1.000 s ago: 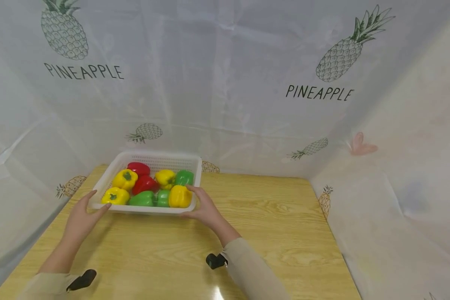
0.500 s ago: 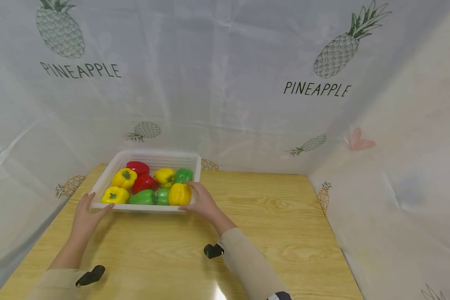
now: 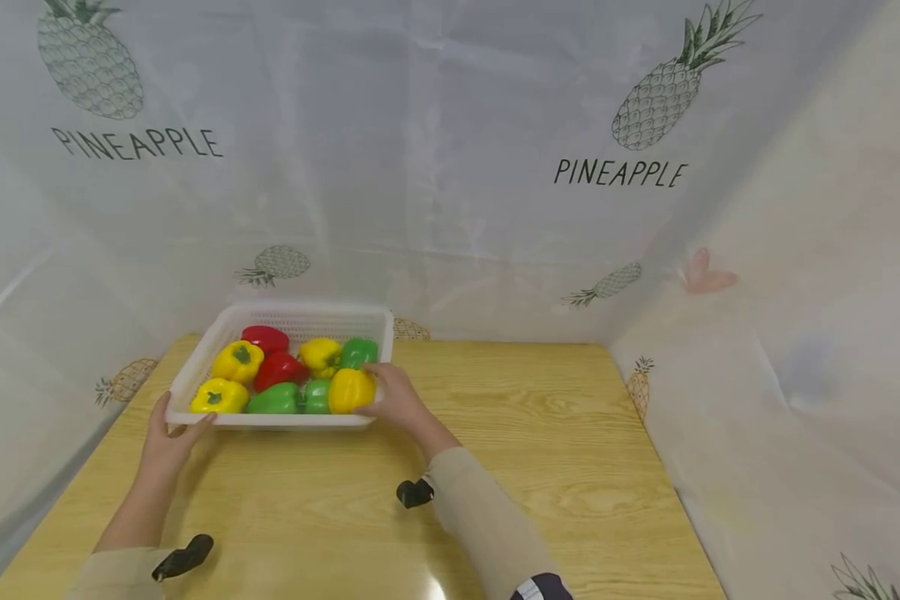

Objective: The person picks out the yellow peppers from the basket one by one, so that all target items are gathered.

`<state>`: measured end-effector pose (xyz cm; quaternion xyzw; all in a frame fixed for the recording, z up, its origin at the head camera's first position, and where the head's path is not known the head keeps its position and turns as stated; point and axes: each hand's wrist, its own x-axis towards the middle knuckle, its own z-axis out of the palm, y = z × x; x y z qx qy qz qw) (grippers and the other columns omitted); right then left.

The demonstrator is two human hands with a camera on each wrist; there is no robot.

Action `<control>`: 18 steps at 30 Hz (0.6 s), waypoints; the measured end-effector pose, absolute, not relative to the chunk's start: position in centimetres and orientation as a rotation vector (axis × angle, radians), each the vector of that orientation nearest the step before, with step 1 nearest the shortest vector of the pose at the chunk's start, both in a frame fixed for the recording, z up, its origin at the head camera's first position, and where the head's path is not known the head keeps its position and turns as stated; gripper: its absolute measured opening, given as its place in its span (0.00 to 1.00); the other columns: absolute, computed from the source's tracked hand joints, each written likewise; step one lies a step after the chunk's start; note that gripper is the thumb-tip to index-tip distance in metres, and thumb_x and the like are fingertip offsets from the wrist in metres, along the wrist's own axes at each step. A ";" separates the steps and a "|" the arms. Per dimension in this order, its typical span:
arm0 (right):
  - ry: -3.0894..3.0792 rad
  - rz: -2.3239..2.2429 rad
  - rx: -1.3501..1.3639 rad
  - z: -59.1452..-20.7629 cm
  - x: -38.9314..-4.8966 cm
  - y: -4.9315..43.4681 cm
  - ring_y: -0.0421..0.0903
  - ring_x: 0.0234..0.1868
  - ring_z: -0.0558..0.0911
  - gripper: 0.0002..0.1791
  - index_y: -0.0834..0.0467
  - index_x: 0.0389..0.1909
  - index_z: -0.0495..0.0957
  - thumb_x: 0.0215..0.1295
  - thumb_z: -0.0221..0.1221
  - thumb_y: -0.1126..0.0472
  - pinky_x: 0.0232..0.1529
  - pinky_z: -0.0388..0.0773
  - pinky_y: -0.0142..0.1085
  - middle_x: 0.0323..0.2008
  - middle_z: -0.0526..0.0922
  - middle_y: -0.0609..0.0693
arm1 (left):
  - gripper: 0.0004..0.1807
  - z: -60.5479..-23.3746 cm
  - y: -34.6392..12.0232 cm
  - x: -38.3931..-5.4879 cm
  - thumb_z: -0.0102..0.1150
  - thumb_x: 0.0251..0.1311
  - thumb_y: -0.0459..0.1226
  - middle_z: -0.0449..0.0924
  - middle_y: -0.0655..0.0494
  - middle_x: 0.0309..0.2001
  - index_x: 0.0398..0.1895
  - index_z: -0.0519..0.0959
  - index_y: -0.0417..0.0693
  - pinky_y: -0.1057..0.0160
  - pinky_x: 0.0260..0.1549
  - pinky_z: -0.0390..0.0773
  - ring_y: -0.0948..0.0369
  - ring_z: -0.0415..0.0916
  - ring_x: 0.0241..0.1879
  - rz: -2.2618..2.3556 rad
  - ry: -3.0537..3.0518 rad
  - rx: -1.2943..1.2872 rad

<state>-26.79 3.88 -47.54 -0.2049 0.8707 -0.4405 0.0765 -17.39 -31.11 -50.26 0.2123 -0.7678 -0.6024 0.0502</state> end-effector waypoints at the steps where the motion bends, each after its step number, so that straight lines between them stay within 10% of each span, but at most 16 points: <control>1: 2.609 -1.313 -0.614 -47.6 -26.8 3.8 0.50 0.67 0.63 0.41 0.53 0.68 0.68 0.53 0.74 0.56 0.67 0.62 0.46 0.66 0.68 0.48 | 0.57 -50.4 -31.1 -17.3 0.62 0.62 0.52 0.27 0.49 0.78 0.77 0.28 0.67 0.36 0.65 0.51 0.38 0.40 0.73 -1.852 -2.319 0.651; 18: 2.734 -0.950 -0.843 -46.9 -28.3 2.9 0.49 0.65 0.65 0.42 0.53 0.66 0.70 0.49 0.76 0.55 0.67 0.60 0.42 0.64 0.72 0.48 | 0.61 -49.6 -31.4 -17.2 0.63 0.59 0.57 0.49 0.26 0.70 0.76 0.23 0.64 0.39 0.64 0.54 0.36 0.51 0.67 -1.769 -2.454 0.667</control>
